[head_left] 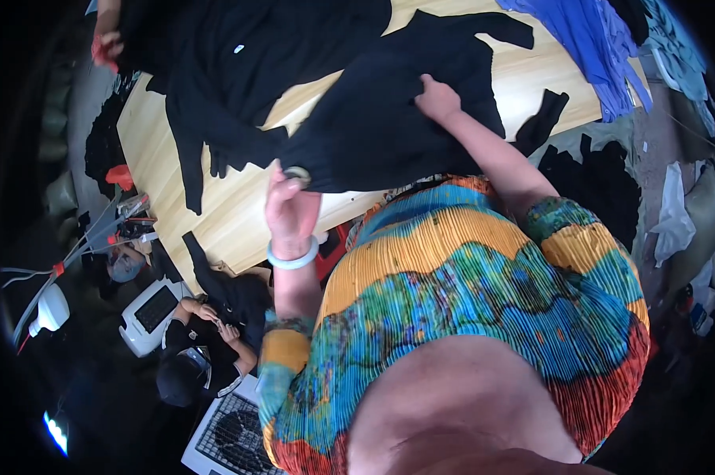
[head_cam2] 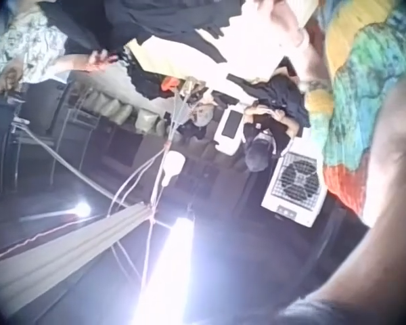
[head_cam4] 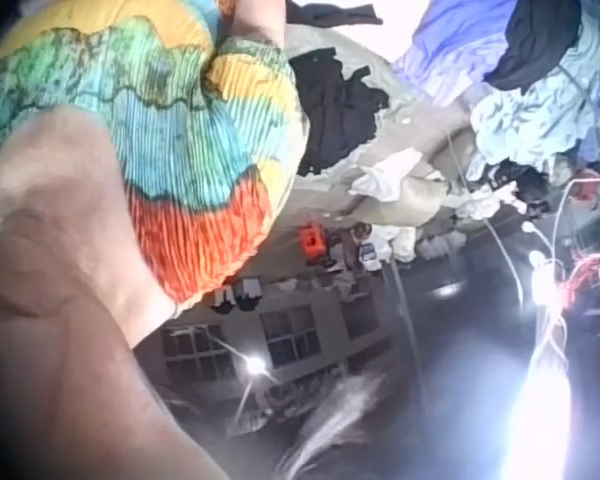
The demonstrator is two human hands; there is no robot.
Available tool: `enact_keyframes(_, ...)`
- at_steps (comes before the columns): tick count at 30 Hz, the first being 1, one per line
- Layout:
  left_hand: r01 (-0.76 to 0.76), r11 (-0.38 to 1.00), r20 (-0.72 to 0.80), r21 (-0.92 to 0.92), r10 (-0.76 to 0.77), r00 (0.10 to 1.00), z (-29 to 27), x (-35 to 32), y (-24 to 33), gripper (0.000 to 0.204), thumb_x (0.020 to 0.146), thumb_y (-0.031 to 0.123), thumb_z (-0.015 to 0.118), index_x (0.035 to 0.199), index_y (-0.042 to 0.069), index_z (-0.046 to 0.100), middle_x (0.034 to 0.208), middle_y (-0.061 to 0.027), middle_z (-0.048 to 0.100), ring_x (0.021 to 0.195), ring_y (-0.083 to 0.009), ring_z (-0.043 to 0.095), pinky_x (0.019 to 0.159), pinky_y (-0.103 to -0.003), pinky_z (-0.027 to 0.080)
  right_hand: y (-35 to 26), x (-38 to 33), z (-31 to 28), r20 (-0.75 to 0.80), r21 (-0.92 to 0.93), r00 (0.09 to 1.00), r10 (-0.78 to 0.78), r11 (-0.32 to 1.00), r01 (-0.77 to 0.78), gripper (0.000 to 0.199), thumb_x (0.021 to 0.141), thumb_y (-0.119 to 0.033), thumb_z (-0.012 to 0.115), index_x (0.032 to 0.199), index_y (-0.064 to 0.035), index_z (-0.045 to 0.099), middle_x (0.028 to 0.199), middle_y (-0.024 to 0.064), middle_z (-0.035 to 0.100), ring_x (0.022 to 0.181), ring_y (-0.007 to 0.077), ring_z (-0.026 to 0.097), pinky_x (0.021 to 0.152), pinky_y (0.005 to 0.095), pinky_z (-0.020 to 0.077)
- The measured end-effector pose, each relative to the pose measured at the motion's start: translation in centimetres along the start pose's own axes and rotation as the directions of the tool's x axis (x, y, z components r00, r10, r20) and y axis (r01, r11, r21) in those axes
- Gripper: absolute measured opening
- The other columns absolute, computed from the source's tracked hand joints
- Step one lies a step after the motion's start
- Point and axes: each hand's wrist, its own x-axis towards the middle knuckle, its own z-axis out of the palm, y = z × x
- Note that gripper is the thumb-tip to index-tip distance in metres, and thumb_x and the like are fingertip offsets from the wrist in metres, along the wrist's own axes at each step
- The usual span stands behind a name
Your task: The recorder is inspecting and processing black garments by checking and handling metal grommets/rings attached to the fabric.
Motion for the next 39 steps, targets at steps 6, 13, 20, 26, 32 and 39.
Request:
enact_keyframes(6, -0.034, 0.998, -0.112, 0.053, 0.039, 0.993, -2.1, -2.2, 2.2, 0.054, 0.068, 0.008, 0.05, 0.12, -0.004, 0.039, 0.121, -0.0147, 0.046, 0.116, -0.0261, 0.04, 0.102, -0.038, 0.024, 4.5, -1.7, -8.5, -0.161, 0.592, 0.987, 0.025, 0.802, 0.076, 0.033, 0.076, -0.008, 0.046, 0.107, -0.0025, 0.054, 0.072, 0.0092, 0.058, 0.062, 0.0136, 0.055, 0.061, 0.0272, 0.0442)
enact_keyframes(13, 0.129, 0.988, -0.398, -0.086, -0.153, 0.905, -11.2, -2.0, -5.3, 0.03, 0.075, 0.002, 0.052, 0.105, 0.005, 0.05, 0.094, -0.0041, 0.056, 0.096, -0.0168, 0.051, 0.09, -0.034, 0.037, 2.4, -1.9, -14.7, -0.471, 0.211, 0.842, -0.264, 0.893, 0.398, 0.025, 0.077, -0.014, 0.046, 0.098, -0.0083, 0.058, 0.073, 0.0112, 0.061, 0.069, 0.0219, 0.059, 0.065, 0.03, 0.0462)
enact_keyframes(20, 0.267, 0.953, -0.444, -0.144, -0.304, 0.843, -17.5, 0.1, -10.6, 0.013, 0.078, 0.001, 0.051, 0.091, 0.004, 0.049, 0.093, -0.0059, 0.057, 0.092, -0.0179, 0.054, 0.083, -0.031, 0.043, 3.7, -1.0, -7.6, 0.054, -0.233, 0.961, -0.27, 0.933, 0.275, 0.049, 0.079, -0.047, 0.052, 0.112, -0.0109, 0.047, 0.078, 0.0147, 0.061, 0.08, 0.0309, 0.059, 0.071, 0.0374, 0.0459)
enact_keyframes(26, 0.373, 0.925, -0.458, -0.07, -0.362, 0.812, -19.5, -1.0, -10.4, 0.012, 0.078, 0.005, 0.054, 0.089, 0.006, 0.049, 0.086, -0.0005, 0.056, 0.079, -0.0115, 0.055, 0.067, -0.023, 0.044, 2.3, -1.7, -2.5, 0.282, -0.243, 0.738, -0.613, 0.698, 0.673, 0.024, 0.076, -0.028, 0.056, 0.085, -0.0061, 0.058, 0.086, 0.0134, 0.058, 0.086, 0.0287, 0.056, 0.074, 0.0381, 0.0462)
enact_keyframes(32, 0.425, 0.905, -0.522, -0.005, -0.365, 0.771, -16.5, -0.7, -8.6, 0.012, 0.077, 0.008, 0.058, 0.085, 0.007, 0.05, 0.079, -0.0014, 0.057, 0.065, -0.0102, 0.054, 0.055, -0.023, 0.043, -3.3, -3.0, 6.0, 0.37, -0.074, 0.657, -0.657, 0.684, 0.725, 0.03, 0.076, -0.029, 0.056, 0.094, -0.0057, 0.058, 0.093, 0.0139, 0.059, 0.09, 0.0294, 0.055, 0.082, 0.0368, 0.0419)
enact_keyframes(39, 0.142, -0.114, -0.069, 0.983, 0.486, 0.871, -14.2, 2.9, -9.0, 0.025, 0.071, 0.019, 0.064, 0.088, 0.0, 0.059, 0.078, -0.0166, 0.056, 0.078, -0.0316, 0.053, 0.071, -0.037, 0.044, -1.3, -6.5, 6.6, 0.304, 0.085, 0.619, -0.724, 0.668, 0.74, 0.023, 0.069, -0.018, 0.061, 0.089, -0.0071, 0.061, 0.084, 0.0119, 0.058, 0.083, 0.0288, 0.056, 0.081, 0.0389, 0.0413)
